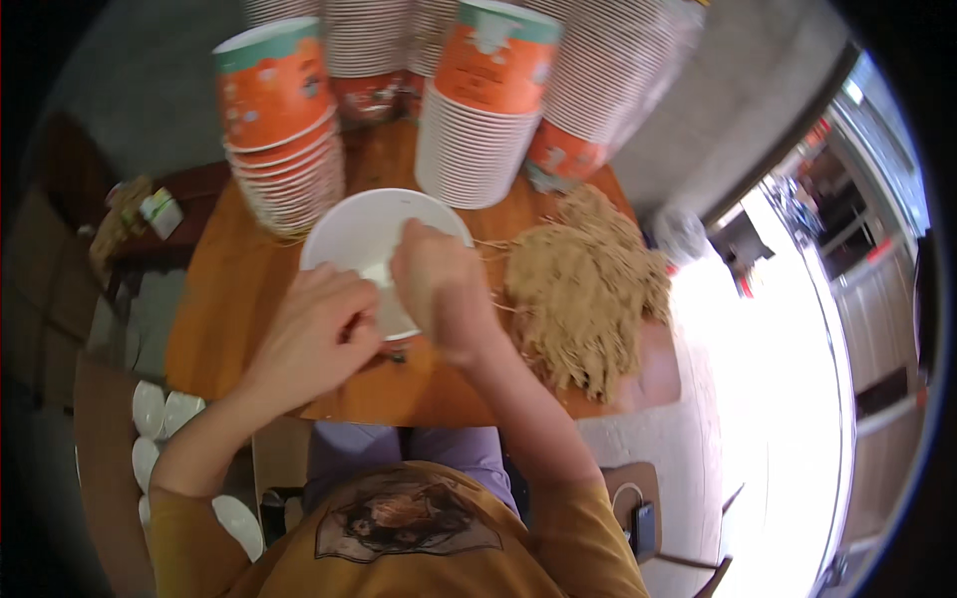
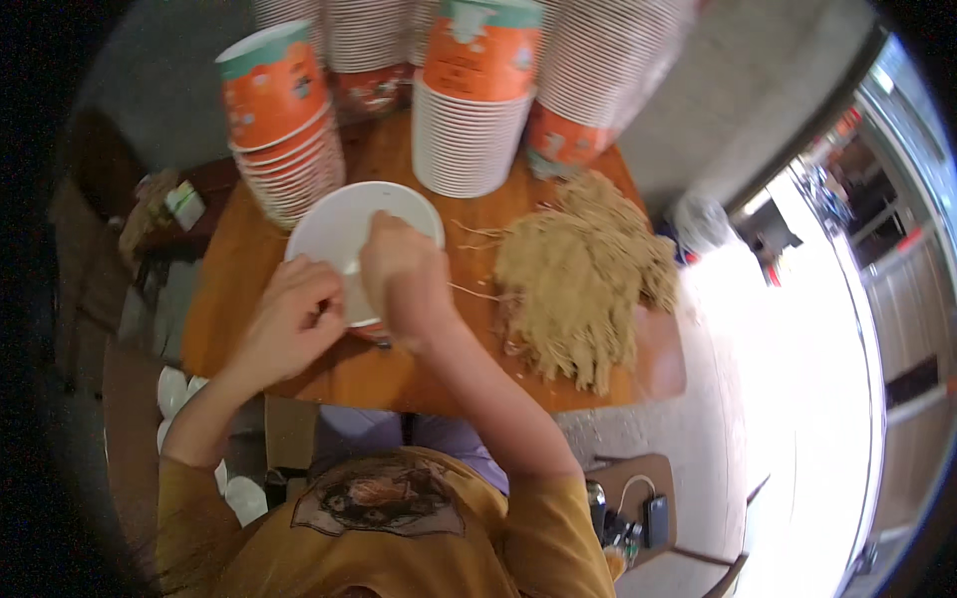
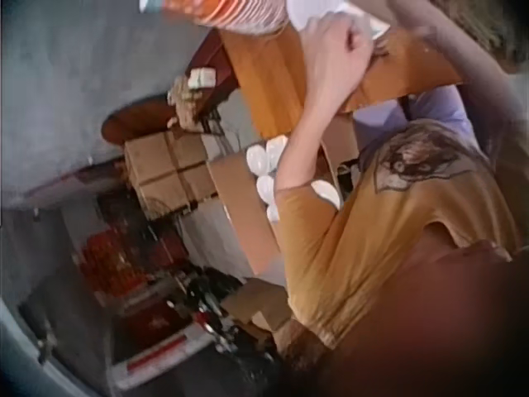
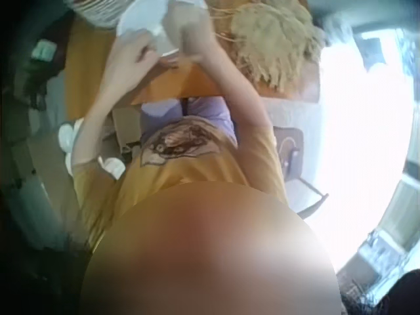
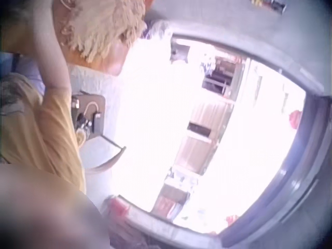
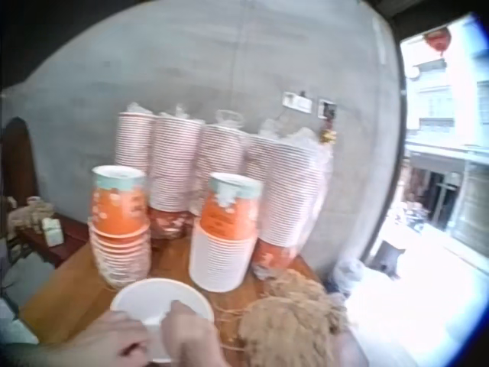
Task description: Tying strings through pre-punched holes in decorative paper bowls for assembly or packaging.
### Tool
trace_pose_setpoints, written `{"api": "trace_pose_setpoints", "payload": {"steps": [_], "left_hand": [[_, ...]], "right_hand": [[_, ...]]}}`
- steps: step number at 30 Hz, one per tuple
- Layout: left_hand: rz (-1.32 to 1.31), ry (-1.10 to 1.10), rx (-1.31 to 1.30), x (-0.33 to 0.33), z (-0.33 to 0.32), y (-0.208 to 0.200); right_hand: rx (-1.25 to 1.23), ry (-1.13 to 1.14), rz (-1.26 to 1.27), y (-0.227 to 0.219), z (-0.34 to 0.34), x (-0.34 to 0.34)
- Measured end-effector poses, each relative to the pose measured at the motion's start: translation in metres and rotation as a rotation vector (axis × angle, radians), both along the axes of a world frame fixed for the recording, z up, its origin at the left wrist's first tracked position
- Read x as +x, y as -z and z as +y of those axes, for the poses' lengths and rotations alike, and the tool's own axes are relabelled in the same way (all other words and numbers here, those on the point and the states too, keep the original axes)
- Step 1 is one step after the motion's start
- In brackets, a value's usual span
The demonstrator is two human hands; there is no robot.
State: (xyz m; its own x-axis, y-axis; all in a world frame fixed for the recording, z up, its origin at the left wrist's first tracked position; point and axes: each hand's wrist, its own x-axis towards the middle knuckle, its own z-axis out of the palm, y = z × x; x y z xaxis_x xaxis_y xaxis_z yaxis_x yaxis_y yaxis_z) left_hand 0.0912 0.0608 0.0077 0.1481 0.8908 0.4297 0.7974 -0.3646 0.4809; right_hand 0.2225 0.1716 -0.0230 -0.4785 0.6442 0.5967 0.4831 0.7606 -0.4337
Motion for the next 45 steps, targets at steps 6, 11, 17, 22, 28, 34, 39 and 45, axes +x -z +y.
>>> {"api": "trace_pose_setpoints", "payload": {"steps": [6, 11, 17, 22, 28, 34, 39, 45], "left_hand": [[0.409, 0.157, 0.176, 0.000, -0.008, -0.008], [0.339, 0.188, 0.160, 0.008, -0.005, -0.006], [0.311, 0.216, 0.033, 0.004, -0.003, -0.007], [0.383, 0.304, -0.010, -0.009, 0.001, -0.013], [0.737, 0.448, 0.246, -0.030, 0.006, -0.021], [0.974, 0.390, 0.480, -0.085, 0.025, -0.020], [0.975, 0.350, 0.509, -0.126, 0.045, -0.006], [-0.098, 0.148, 0.378, -0.047, 0.017, -0.005]], "right_hand": [[-0.050, 0.068, -0.184, -0.009, -0.005, -0.002], [-0.053, 0.061, -0.191, -0.004, -0.002, -0.001], [-0.099, 0.049, -0.097, -0.002, 0.000, -0.006], [-0.180, 0.013, -0.134, -0.008, 0.000, -0.003], [-0.325, -0.137, -0.033, -0.018, 0.016, 0.020], [-1.227, -0.408, 0.643, -0.045, 0.021, 0.073], [-1.571, -0.626, 1.116, -0.018, 0.029, 0.083], [-1.583, -0.578, 1.367, -0.036, -0.011, 0.064]]}}
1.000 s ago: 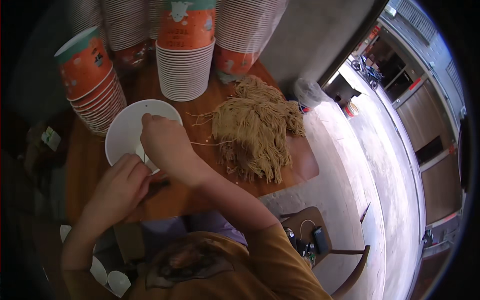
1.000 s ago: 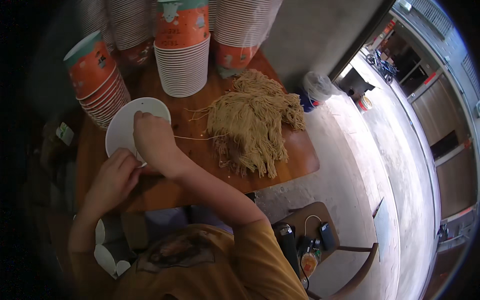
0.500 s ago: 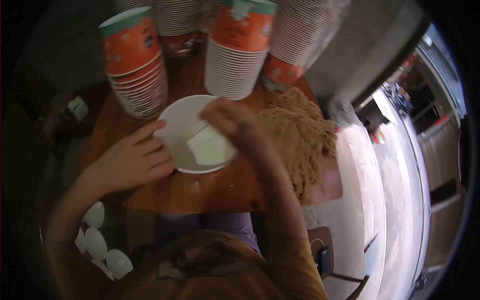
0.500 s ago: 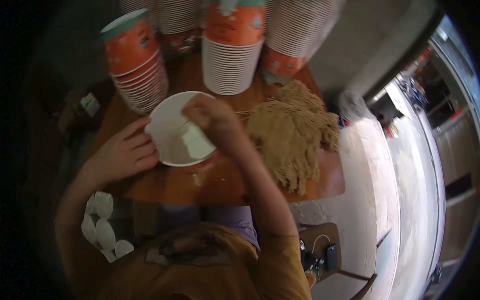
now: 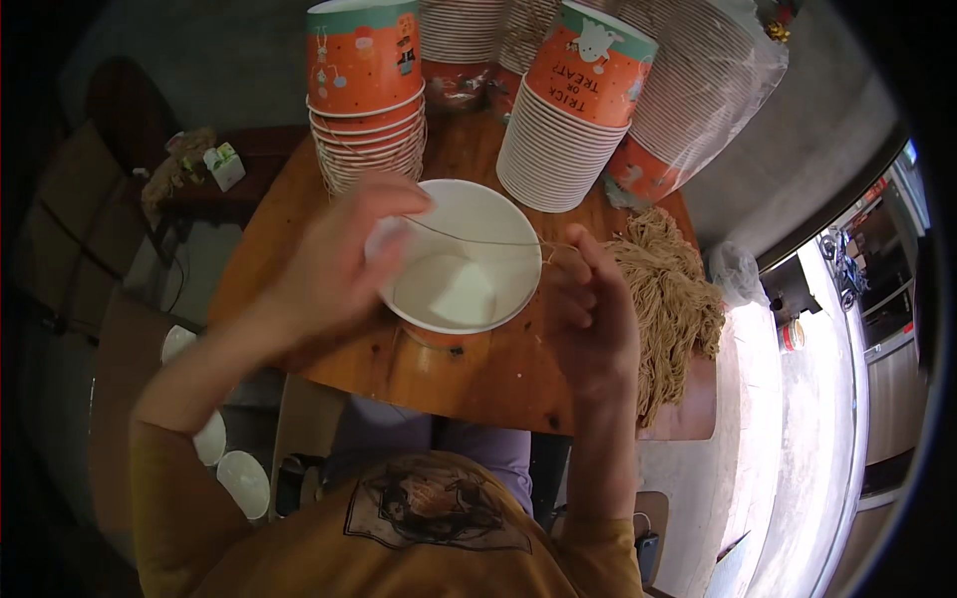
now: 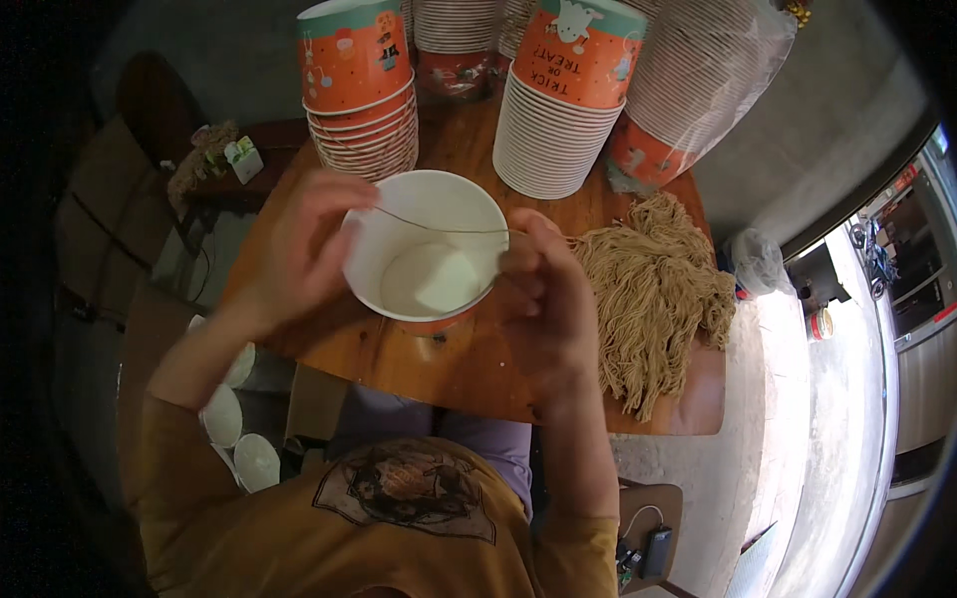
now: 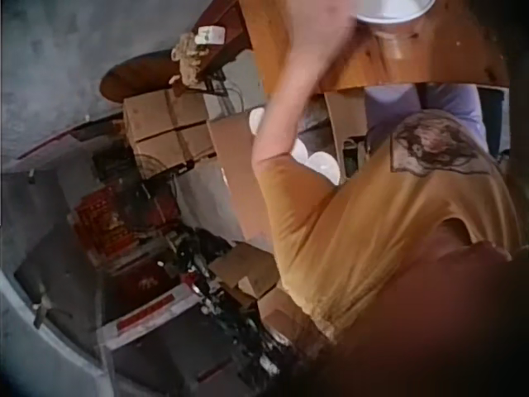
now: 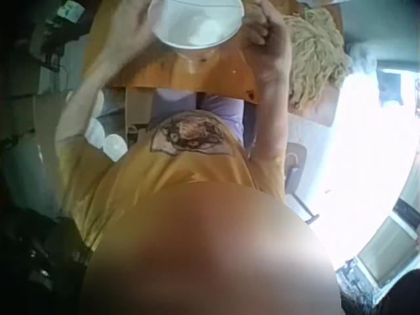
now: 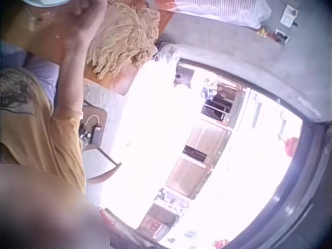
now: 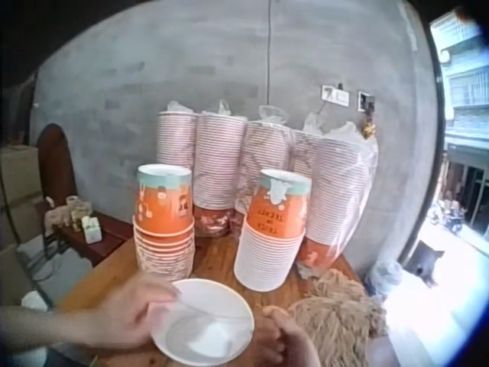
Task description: Tying strings through pre-punched holes in decorative paper bowls for assembly or packaging.
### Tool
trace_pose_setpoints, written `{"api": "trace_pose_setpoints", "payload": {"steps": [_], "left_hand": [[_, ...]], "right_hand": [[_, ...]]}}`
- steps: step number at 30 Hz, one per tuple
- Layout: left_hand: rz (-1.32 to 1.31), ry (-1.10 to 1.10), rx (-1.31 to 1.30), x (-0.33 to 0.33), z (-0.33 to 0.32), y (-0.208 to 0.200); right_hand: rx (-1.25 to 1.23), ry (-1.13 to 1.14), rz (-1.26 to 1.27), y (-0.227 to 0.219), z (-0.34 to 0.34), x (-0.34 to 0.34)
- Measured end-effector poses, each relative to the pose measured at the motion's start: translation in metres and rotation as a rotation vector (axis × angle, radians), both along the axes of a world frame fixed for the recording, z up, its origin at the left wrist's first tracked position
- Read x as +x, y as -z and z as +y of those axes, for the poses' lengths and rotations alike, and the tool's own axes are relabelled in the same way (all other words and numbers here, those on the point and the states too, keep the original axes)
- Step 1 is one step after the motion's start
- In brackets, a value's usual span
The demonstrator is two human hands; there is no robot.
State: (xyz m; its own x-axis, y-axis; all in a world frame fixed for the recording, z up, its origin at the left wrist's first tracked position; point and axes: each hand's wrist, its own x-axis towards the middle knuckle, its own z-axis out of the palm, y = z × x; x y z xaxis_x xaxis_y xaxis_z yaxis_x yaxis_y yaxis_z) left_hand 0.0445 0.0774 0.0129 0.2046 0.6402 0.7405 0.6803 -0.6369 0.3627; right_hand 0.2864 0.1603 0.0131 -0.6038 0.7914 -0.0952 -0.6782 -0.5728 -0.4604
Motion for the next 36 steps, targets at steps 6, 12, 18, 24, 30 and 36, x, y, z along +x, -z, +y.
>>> {"api": "trace_pose_setpoints", "payload": {"steps": [6, 12, 18, 24, 30, 36], "left_hand": [[-0.865, 0.349, -0.615, 0.098, -0.019, 0.004], [-0.775, 0.199, -0.924, 0.086, -0.034, -0.001], [-0.617, 0.135, -0.889, 0.084, -0.030, -0.007], [-0.391, 0.114, -0.910, 0.101, -0.011, -0.011], [-0.327, 0.175, -0.849, 0.108, -0.001, -0.007], [-0.313, 0.058, -0.914, 0.109, 0.001, -0.024]], "right_hand": [[0.271, -0.043, -0.082, -0.020, -0.028, -0.031], [0.318, 0.158, -0.091, -0.001, 0.004, -0.005], [0.865, 0.477, -0.993, 0.037, 0.023, 0.017], [0.794, 0.073, -0.606, 0.026, -0.036, 0.027], [0.690, 0.013, -0.553, 0.043, -0.034, 0.037], [0.785, 0.071, -0.599, 0.062, -0.028, 0.042]]}}
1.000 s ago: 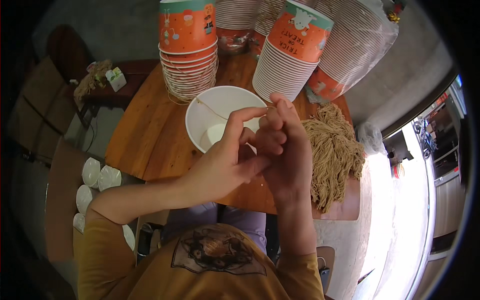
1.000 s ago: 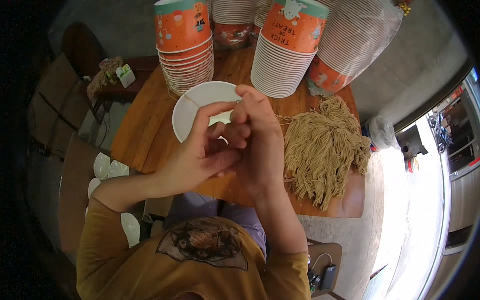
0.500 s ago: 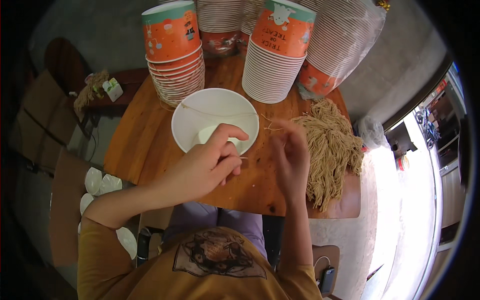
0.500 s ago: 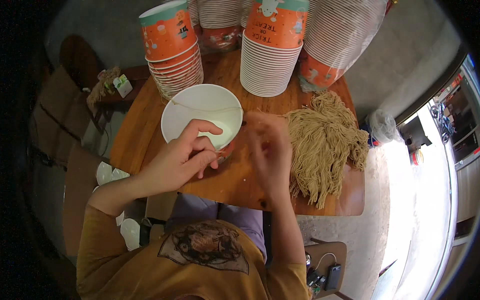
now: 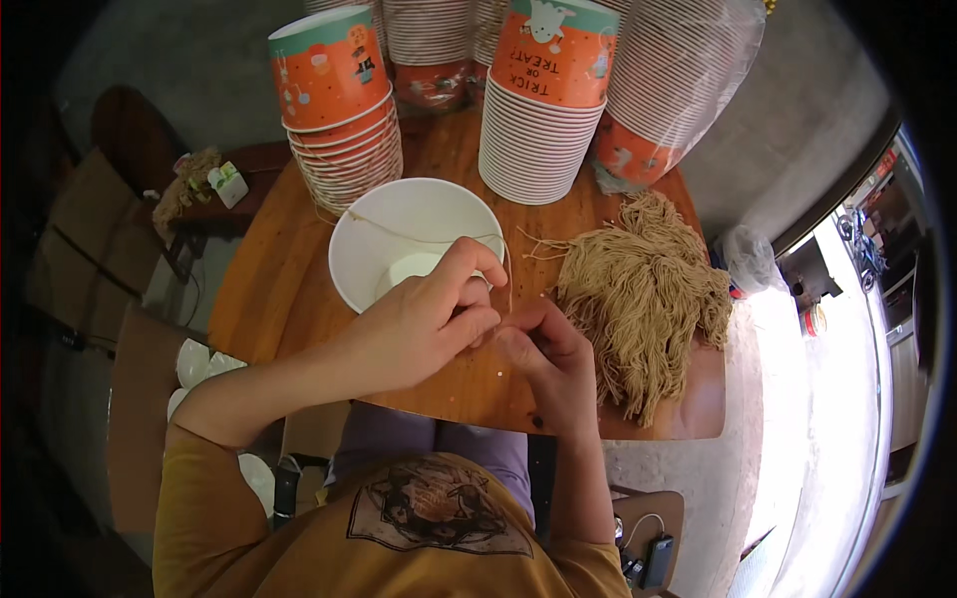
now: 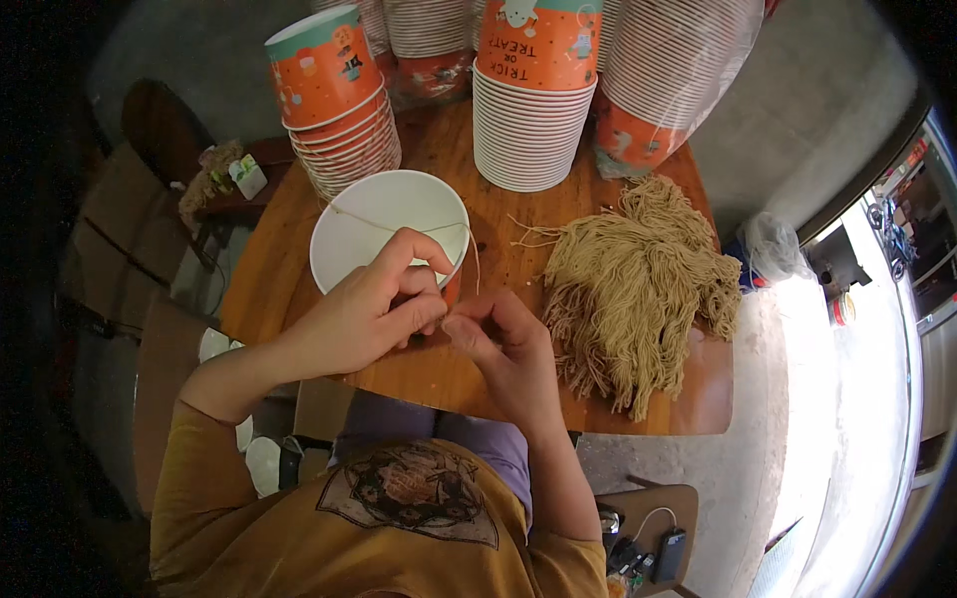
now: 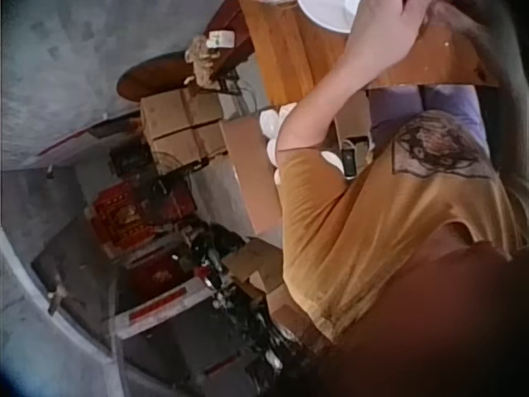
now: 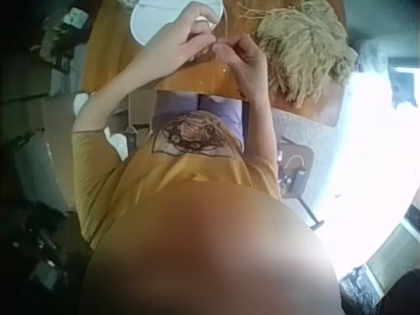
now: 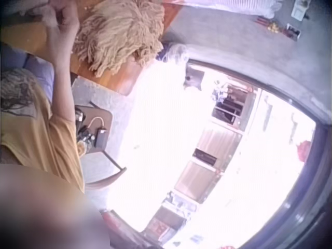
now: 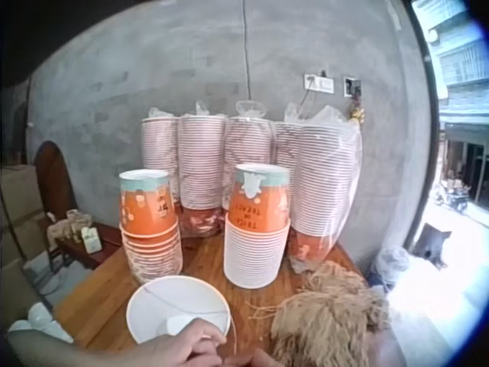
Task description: Tying strings through pre-punched holes in decorative paper bowls for assembly or packaging.
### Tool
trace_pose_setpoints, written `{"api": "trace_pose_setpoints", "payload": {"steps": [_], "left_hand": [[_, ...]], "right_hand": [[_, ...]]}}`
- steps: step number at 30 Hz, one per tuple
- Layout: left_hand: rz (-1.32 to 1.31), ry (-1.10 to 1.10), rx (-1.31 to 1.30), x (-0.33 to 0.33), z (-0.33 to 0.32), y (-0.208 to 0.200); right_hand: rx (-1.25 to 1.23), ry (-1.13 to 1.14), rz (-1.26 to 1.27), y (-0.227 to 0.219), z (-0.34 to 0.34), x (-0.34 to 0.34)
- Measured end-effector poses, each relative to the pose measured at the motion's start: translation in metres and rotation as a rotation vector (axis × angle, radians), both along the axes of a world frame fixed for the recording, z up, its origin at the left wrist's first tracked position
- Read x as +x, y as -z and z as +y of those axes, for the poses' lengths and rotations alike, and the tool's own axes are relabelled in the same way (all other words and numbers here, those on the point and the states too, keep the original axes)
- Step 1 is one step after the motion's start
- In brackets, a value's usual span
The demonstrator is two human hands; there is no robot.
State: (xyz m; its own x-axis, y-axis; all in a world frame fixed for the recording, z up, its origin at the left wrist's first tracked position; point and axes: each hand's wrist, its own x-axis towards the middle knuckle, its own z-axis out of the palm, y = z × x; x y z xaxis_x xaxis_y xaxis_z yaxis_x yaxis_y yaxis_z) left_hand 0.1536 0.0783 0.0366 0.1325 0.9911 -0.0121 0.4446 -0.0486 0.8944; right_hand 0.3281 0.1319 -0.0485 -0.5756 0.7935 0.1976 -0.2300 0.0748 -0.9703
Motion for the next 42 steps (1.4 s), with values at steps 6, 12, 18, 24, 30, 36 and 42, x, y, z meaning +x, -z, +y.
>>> {"api": "trace_pose_setpoints", "payload": {"steps": [6, 12, 18, 24, 30, 36, 42], "left_hand": [[-0.050, 0.022, -0.020, 0.001, 0.000, 0.000], [-0.073, 0.041, -0.021, 0.001, 0.002, -0.001], [0.019, -0.009, 0.149, -0.008, 0.005, 0.010], [0.353, -0.058, 0.373, -0.023, 0.005, 0.028], [0.336, -0.026, 0.163, -0.034, -0.009, 0.023], [0.313, -0.054, 0.138, -0.040, -0.010, 0.026], [0.302, -0.049, 0.144, -0.040, -0.009, 0.027]], "right_hand": [[0.055, 0.105, 0.055, -0.011, -0.007, -0.006], [-0.182, 0.017, 0.011, -0.015, -0.012, -0.007], [0.066, 0.291, 0.036, 0.001, -0.006, -0.006], [0.269, 0.520, -0.266, -0.001, -0.010, -0.014], [0.351, 0.558, -0.339, 0.010, -0.017, -0.021], [0.515, 0.592, -0.288, 0.014, -0.021, -0.031], [0.579, 0.620, -0.329, 0.017, -0.021, -0.035]]}}
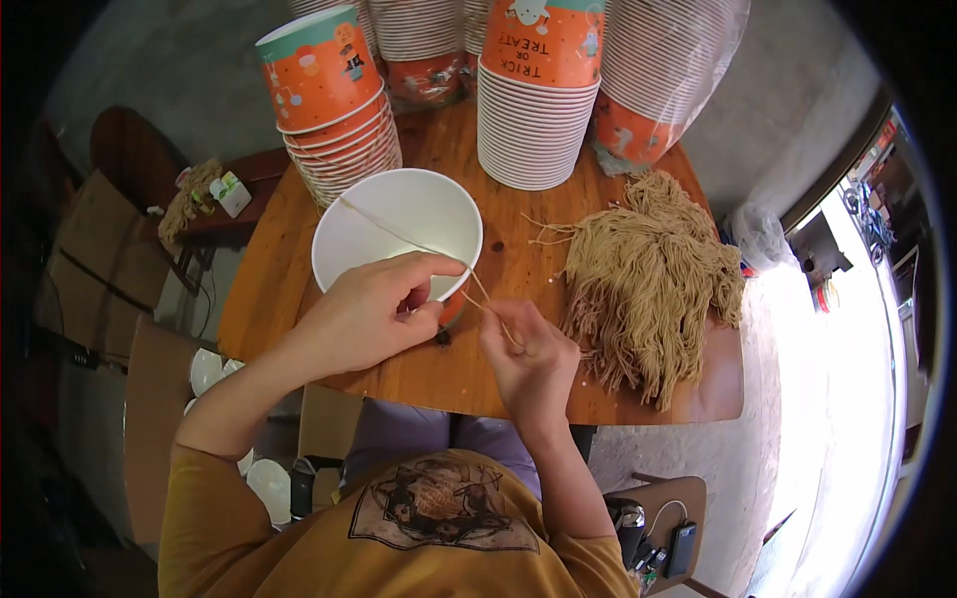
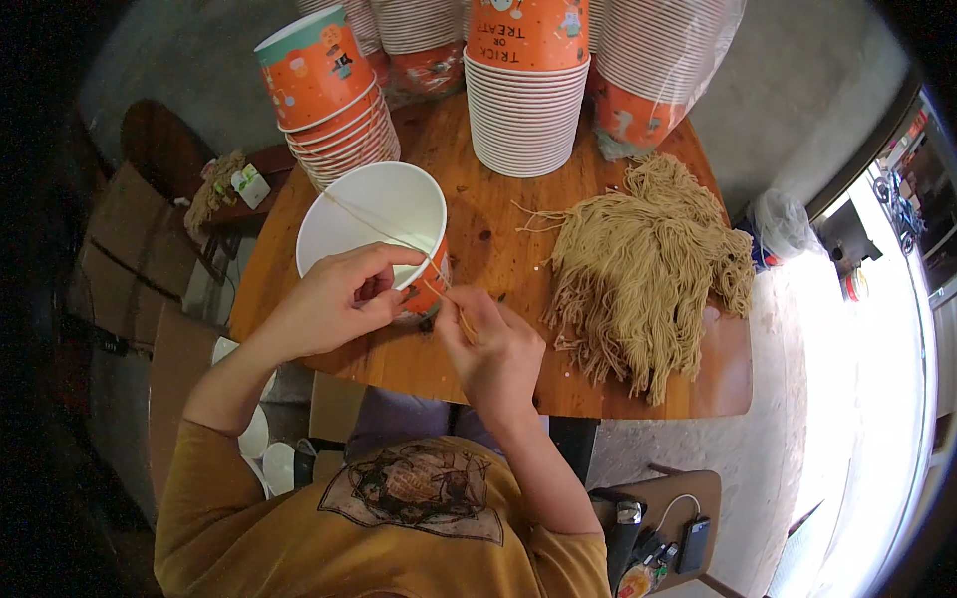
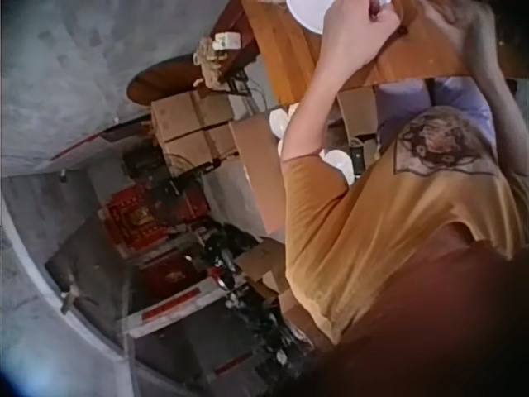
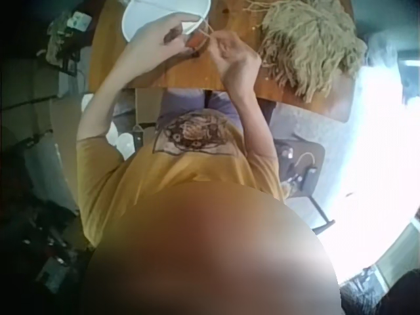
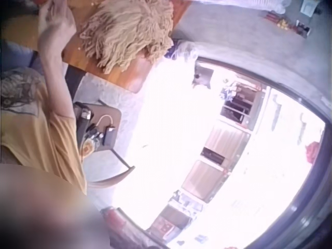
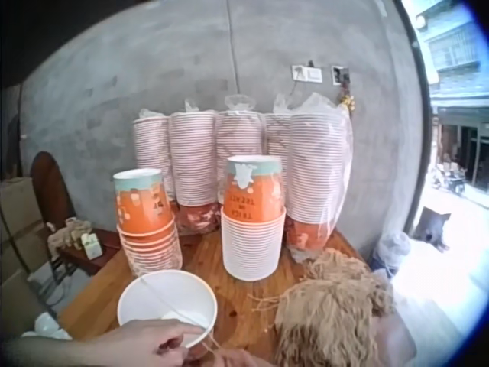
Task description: Tying strings through pre-punched holes in decorative paper bowls for assembly or packaging.
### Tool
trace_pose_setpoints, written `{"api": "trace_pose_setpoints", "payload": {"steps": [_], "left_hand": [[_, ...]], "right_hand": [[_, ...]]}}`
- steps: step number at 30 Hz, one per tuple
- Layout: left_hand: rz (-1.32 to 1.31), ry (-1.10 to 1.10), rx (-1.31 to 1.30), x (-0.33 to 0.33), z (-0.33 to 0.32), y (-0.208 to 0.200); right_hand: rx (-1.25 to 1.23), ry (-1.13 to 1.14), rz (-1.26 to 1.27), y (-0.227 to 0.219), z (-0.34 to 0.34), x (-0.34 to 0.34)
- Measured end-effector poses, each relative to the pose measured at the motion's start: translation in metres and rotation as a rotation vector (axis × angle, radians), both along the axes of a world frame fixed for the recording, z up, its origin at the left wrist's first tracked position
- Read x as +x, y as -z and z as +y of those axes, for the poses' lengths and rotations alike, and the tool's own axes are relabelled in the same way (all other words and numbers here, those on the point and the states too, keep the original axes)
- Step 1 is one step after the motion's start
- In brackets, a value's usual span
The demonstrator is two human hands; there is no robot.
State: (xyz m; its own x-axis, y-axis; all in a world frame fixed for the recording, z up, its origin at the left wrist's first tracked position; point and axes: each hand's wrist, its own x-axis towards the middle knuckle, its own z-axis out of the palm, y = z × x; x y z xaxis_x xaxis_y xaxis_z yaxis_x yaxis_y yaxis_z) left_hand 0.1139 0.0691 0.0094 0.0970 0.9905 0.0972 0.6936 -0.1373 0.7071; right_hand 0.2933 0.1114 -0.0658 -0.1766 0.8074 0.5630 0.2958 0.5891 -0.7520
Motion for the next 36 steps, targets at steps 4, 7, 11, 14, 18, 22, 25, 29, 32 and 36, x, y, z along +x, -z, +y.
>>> {"api": "trace_pose_setpoints", "payload": {"steps": [4, 7, 11, 14, 18, 22, 25, 29, 32, 36], "left_hand": [[0.005, -0.001, 0.012, 0.000, -0.001, 0.000], [0.004, 0.000, 0.007, 0.000, -0.001, 0.000], [0.008, -0.002, -0.003, 0.000, -0.001, 0.000], [0.013, 0.000, -0.007, -0.001, 0.000, 0.000], [0.024, 0.007, -0.019, -0.001, 0.000, -0.005], [-0.127, 0.033, -0.102, -0.005, 0.009, -0.004], [-0.130, 0.052, -0.146, -0.008, 0.016, -0.005], [0.008, 0.101, -0.146, -0.009, 0.028, -0.005], [-0.079, 0.073, -0.165, -0.007, 0.029, -0.004], [-0.136, 0.084, -0.123, -0.009, 0.027, 0.002]], "right_hand": [[-0.013, 0.001, -0.035, -0.002, -0.001, 0.001], [-0.029, -0.003, -0.034, -0.004, -0.002, 0.000], [-0.040, -0.021, -0.013, -0.002, -0.001, -0.003], [-0.040, -0.013, 0.024, -0.001, 0.002, -0.007], [-0.042, -0.008, 0.024, -0.001, 0.004, -0.011], [-0.036, 0.000, -0.003, -0.003, 0.007, -0.015], [-0.040, 0.014, -0.051, -0.005, 0.007, -0.017], [-0.015, 0.030, -0.083, -0.005, 0.008, -0.018], [-0.011, 0.016, -0.071, -0.005, 0.008, -0.016], [-0.068, -0.019, -0.054, -0.006, 0.006, -0.015]]}}
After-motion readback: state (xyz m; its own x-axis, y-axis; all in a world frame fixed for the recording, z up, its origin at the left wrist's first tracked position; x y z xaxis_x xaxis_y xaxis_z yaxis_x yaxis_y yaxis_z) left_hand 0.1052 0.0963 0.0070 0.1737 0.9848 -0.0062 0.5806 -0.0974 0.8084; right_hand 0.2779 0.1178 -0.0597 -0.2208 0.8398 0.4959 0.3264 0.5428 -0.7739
